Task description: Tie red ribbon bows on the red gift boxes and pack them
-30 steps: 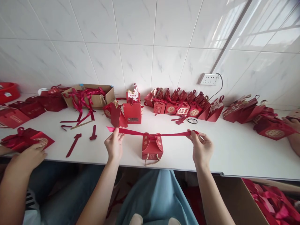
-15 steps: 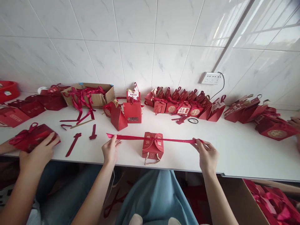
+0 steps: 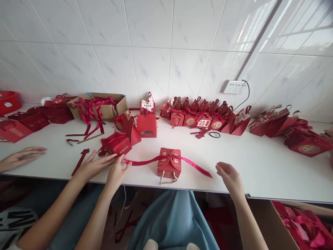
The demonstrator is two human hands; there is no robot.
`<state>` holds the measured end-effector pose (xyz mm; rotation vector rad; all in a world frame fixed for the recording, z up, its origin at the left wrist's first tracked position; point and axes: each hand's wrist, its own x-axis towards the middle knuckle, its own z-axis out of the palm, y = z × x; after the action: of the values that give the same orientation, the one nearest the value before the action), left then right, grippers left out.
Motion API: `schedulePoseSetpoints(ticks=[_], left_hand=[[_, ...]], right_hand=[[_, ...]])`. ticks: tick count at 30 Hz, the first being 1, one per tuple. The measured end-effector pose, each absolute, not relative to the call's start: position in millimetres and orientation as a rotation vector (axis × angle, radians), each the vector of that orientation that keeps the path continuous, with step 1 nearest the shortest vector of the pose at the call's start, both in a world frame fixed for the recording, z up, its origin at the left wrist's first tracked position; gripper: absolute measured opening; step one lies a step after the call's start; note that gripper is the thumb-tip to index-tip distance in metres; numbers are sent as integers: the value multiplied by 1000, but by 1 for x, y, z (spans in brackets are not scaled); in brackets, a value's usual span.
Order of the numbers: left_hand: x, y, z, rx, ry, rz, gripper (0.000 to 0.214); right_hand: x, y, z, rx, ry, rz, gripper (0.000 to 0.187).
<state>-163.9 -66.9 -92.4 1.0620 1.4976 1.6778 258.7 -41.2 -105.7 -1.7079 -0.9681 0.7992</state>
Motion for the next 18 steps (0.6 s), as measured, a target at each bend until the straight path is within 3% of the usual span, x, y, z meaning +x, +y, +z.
schedulePoseSetpoints(ticks=[3,7,13,18], left_hand=[[-135,-68,-81,1165,1672,1644,36],[-88,-58,-60,1392,1502,1404,36],[-83,-42,-37,1209,1205,1617,39],[-67,-36,-65,1589,1514,955,33]], right_hand=[[249,-37,-96,-1701,-1110,649,36],[209,-27,-85,-1465,-1385,798,38],[166,-21,-85,-1414,-1591,972,45],[157,-18,-91,-1475,-1630,1076,53]])
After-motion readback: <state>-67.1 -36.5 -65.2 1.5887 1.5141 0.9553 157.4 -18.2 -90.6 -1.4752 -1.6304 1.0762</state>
